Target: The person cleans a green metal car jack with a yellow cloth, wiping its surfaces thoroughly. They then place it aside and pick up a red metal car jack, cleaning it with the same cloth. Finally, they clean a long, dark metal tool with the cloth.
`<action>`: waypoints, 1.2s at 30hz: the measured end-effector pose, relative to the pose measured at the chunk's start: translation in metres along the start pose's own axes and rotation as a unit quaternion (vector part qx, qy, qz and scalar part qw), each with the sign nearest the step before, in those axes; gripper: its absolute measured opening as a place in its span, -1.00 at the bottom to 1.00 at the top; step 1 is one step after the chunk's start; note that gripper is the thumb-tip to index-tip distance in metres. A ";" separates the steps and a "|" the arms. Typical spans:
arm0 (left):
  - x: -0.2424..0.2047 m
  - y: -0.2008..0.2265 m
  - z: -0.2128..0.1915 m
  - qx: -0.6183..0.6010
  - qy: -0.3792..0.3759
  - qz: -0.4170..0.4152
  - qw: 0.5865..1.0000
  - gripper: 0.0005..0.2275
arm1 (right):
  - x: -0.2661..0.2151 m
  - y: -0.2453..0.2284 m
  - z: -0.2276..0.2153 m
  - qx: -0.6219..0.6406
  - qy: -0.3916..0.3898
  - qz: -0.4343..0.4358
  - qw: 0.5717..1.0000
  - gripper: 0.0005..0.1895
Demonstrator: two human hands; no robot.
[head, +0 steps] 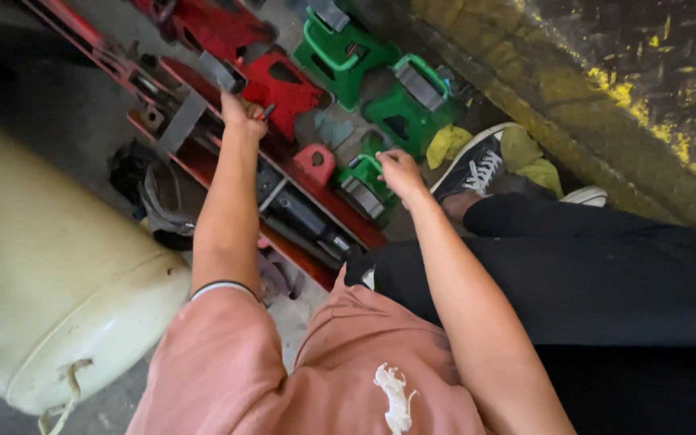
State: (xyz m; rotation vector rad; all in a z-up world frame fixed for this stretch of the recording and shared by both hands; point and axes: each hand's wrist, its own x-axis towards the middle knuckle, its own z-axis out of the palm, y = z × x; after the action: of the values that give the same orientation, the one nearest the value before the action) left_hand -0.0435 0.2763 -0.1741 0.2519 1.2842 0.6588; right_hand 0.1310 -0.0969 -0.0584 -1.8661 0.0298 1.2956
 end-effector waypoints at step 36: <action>-0.213 0.078 0.102 -0.040 -0.096 -0.014 0.995 -0.77 | 0.023 0.015 0.017 -0.035 -0.014 -0.006 0.999 -0.63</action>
State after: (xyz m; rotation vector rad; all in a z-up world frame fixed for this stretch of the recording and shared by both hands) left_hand 0.0001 0.2329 0.0674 0.2251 1.0741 0.6445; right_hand 0.1219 -0.0863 -0.0879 -1.9033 -0.0410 1.3298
